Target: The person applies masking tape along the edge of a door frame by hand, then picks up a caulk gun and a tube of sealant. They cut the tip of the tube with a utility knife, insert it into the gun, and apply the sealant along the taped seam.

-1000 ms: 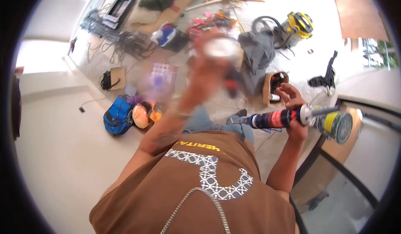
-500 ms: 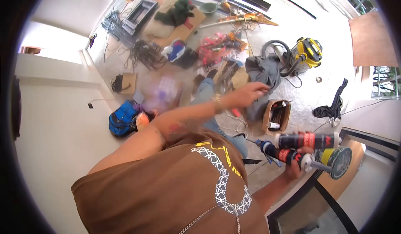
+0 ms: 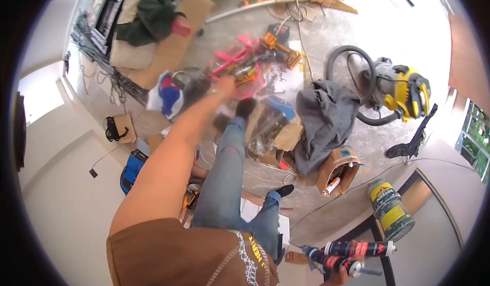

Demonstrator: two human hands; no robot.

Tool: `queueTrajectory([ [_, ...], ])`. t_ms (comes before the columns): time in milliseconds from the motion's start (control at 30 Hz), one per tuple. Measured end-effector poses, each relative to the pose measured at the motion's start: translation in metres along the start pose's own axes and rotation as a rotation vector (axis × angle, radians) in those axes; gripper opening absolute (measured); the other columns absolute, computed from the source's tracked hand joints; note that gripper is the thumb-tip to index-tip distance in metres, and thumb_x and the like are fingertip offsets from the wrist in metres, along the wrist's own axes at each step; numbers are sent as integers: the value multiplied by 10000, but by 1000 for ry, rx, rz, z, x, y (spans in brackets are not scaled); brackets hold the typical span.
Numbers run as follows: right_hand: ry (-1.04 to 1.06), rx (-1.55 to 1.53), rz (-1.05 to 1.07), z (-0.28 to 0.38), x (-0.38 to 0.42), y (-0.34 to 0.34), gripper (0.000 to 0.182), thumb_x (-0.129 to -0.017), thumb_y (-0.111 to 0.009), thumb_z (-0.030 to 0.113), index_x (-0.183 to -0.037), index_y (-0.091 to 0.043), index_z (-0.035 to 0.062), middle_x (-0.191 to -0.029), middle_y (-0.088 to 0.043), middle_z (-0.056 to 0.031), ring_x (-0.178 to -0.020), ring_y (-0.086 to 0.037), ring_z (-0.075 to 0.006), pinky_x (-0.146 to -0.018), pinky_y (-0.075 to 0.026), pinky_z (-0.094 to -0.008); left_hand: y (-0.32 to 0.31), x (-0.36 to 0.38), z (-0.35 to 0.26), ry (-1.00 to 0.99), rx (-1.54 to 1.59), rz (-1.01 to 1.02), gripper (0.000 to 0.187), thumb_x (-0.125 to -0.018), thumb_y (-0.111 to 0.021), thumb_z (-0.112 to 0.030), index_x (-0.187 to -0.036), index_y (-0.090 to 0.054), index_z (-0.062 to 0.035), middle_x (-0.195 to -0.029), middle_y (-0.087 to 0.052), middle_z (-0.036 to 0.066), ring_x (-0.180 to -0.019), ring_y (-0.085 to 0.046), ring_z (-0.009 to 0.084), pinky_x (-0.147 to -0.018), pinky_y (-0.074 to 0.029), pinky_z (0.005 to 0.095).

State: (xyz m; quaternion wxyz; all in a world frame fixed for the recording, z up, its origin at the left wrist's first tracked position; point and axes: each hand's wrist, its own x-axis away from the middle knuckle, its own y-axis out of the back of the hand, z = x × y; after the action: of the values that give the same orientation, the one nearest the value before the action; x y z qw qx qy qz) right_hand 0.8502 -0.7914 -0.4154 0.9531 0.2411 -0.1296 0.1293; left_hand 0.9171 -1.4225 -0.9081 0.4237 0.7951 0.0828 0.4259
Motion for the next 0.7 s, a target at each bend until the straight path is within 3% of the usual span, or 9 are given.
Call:
queueTrajectory([
  [167, -91, 83, -71, 45, -76, -91, 345, -805, -665, 237, -991, -489, 6, -1481, -348, -462, -1358, -425, -529, -1111, -311, -725, -93, -117, 32, -63, -135, 126, 225, -936, -553, -115, -1057, -707, -5, -1104, -707, 242, -987, -711, 376, -858, -575, 484],
  [267, 29, 1, 80, 47, -119, -124, 336, -789, -646, 213, -995, -493, -3, -1492, -314, -466, -1370, -391, -550, -1073, -395, -701, -128, -139, 33, -33, -278, -111, 203, -943, -564, -149, -978, -748, -69, -974, -753, 157, -908, -741, 310, -757, -570, 473],
  [300, 109, 16, 11, 49, -126, -146, 267, -861, -662, 192, -999, -545, -5, -1379, -479, -436, -1241, -545, -488, -945, -527, -622, -131, -141, 29, -47, -431, -49, 204, -943, -569, -172, -941, -760, -103, -916, -760, 113, -865, -745, 278, -708, -549, 471],
  [367, 78, 18, -14, 49, -136, -146, 317, -835, -686, 215, -1030, -542, 11, -1366, -491, -383, -1254, -535, -460, -988, -484, -604, -161, -157, 43, -130, -674, 88, 223, -948, -576, -229, -886, -783, -175, -845, -772, 54, -784, -749, 231, -606, -491, 476],
  [433, 82, -35, -21, 40, -136, -137, 372, -808, -711, 239, -1062, -539, 28, -1353, -503, -330, -1267, -525, -432, -1030, -441, -585, -238, -186, 100, -38, -434, 14, 255, -978, -550, -241, -998, -792, -166, -961, -781, 73, -863, -756, 228, -665, -531, 488],
  [533, 23, -139, -55, 46, -110, -110, 459, -769, -748, 273, -1109, -534, 52, -1333, -520, -251, -1287, -509, -389, -1093, -376, -557, -152, -122, 82, 185, -451, 114, 261, -964, -560, -237, -1001, -786, -112, -1010, -772, 109, -930, -756, 298, -705, -585, 452],
  [633, -35, -341, -136, 52, -74, -84, 548, -730, -785, 308, -1156, -529, 77, -1313, -538, -171, -1307, -494, -347, -1156, -312, -529, -36, -49, 6, 75, -152, -27, 306, -834, -699, -302, -990, -752, -44, -967, -731, 224, -880, -722, 419, -780, -569, 533],
  [667, -33, -401, -183, 55, -62, -78, 579, -717, -798, 320, -1172, -528, 85, -1307, -544, -144, -1314, -489, -333, -1177, -291, -520, -29, -34, 5, -158, -30, -179, 324, -821, -697, -291, -987, -725, -14, -944, -713, 244, -849, -691, 457, -764, -541, 543],
  [700, 21, -362, -138, 34, -39, -37, 897, -683, -789, 356, -1449, -464, 22, -1576, -367, -233, -1443, -401, -428, -1193, -315, -578, 21, 9, -53, -206, 222, -238, 291, -815, -677, -247, -976, -690, -4, -923, -705, 254, -824, -671, 463, -741, -521, 539],
])
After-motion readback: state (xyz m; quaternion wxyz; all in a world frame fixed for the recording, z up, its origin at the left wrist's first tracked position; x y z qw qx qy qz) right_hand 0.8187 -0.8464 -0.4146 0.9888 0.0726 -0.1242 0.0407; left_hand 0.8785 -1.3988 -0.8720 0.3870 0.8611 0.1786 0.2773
